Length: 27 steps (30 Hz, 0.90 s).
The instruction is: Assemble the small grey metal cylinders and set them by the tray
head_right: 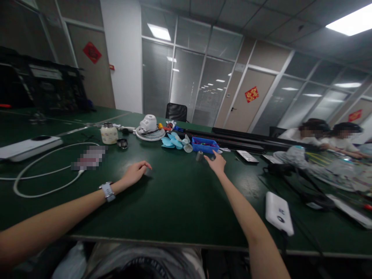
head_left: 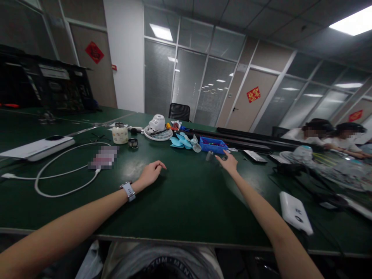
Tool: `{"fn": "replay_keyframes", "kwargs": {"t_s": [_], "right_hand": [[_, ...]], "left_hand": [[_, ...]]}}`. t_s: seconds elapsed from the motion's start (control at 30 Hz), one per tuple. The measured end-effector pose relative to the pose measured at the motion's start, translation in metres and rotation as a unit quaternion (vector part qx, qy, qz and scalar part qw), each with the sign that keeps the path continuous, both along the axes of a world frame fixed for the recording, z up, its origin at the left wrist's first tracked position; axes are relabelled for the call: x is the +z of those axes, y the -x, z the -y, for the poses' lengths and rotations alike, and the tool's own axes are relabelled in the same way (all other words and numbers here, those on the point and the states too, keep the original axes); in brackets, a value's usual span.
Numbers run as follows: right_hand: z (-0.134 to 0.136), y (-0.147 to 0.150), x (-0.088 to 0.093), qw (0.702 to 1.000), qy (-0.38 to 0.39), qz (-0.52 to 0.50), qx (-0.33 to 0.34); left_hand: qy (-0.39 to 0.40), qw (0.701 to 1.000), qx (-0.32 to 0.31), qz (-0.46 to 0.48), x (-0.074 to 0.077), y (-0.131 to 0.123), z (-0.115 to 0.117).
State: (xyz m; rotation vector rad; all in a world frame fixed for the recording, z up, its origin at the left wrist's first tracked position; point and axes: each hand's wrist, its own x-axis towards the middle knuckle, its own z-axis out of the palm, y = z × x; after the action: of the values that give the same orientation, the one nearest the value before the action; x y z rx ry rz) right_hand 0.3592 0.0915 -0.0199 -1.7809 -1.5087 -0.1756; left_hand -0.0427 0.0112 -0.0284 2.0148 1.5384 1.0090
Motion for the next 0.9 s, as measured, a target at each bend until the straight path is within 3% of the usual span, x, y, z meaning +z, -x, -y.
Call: {"fn": "replay_keyframes", "kwargs": {"t_s": [0.13,0.27,0.33,0.4,0.5,0.6,0.77,0.9], "right_hand": [[0.007,-0.025,-0.013,0.989,0.046,-0.134,0.054],[0.014,-0.022,-0.015,0.980,0.026,-0.188,0.065],[0.024,-0.005,-0.013,0.971,0.027,-0.211,0.113],[0.039,0.025,-0.012,0.949,0.046,-0.240,0.201],[0.064,0.082,-0.009,0.907,0.091,-0.245,0.331],[0.083,0.138,-0.006,0.876,0.109,-0.245,0.400],[0.093,0.189,-0.008,0.871,0.081,-0.247,0.417],[0.089,0.196,-0.016,0.883,0.055,-0.239,0.401]], "left_hand": [[0.000,1.000,0.000,-0.002,-0.001,-0.001,-0.001],[0.004,1.000,0.002,0.002,-0.001,0.000,-0.001],[0.001,1.000,0.002,0.003,-0.001,-0.001,0.000],[-0.004,1.000,-0.012,0.010,0.001,-0.003,0.003],[-0.037,0.997,-0.061,0.022,0.008,-0.011,0.012],[-0.107,0.990,-0.088,0.024,0.018,-0.020,0.023],[-0.171,0.977,-0.120,0.034,0.027,-0.031,0.032],[-0.123,0.981,-0.129,0.080,0.024,-0.037,0.025]]}}
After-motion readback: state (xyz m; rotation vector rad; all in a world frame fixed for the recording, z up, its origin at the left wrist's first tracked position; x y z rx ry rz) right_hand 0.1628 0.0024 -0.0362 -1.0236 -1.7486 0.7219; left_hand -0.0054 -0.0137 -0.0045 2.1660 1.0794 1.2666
